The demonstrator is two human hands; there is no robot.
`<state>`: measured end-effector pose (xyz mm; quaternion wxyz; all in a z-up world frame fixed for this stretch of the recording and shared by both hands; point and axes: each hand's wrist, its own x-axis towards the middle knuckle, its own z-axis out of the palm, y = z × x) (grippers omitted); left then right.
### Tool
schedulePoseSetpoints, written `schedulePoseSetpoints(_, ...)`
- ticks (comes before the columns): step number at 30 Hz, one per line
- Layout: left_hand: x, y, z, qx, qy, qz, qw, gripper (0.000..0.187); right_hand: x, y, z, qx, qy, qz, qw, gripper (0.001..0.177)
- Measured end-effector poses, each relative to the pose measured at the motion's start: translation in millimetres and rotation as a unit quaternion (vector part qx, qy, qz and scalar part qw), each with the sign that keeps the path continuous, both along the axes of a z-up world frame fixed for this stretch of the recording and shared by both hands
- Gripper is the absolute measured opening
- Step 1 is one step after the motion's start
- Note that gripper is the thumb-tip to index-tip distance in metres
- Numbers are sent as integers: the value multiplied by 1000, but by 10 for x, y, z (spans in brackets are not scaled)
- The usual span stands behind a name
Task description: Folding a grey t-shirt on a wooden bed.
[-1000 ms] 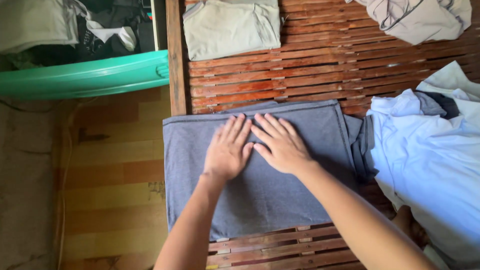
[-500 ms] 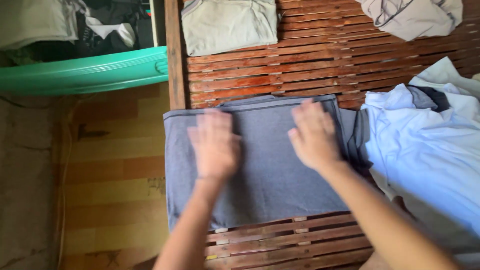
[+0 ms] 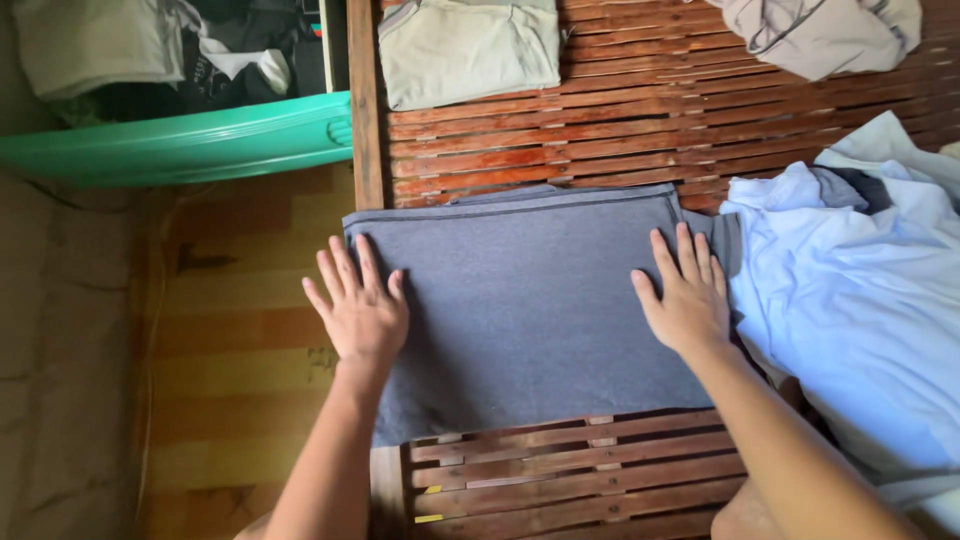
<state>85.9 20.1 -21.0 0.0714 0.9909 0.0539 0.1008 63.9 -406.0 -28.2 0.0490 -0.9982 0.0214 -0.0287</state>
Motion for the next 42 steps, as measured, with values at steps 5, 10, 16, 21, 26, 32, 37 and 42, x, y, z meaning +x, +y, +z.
schedulePoseSetpoints(5, -329, -841, 79, -124, -28, -146, 981, 62, -213, 615, 111, 6, -29, 68, 997, 66)
schedulePoseSetpoints(10, -502, -946, 129, -133, 2, -286, 949, 61, -336, 688, 173, -5, 23, 79, 997, 66)
schedulePoseSetpoints(16, -239, -645, 55, -63, 2, -167, 984, 70, -213, 450, 124, 34, -2, 54, 998, 71)
schedulePoseSetpoints(21, 93, -637, 9, -85, -17, -180, 980, 68, 118, 428, 159, 36, 4, 44, 998, 69)
schedulePoseSetpoints(26, 431, -613, -58, -77, 0, -177, 981, 68, 495, 371, 98, 38, 29, 46, 998, 70)
schedulePoseSetpoints(32, 463, -539, 49, 6, 25, -165, 986, 71, 574, 333, 47, 35, 38, 43, 998, 72)
schedulePoseSetpoints(37, 249, -79, 26, 75, 11, -127, 989, 69, 482, 271, 71, 51, 54, 52, 996, 75)
schedulePoseSetpoints(42, -77, 150, 128, -30, -20, -161, 986, 71, 7, 173, 247, 192, -57, 47, 979, 54)
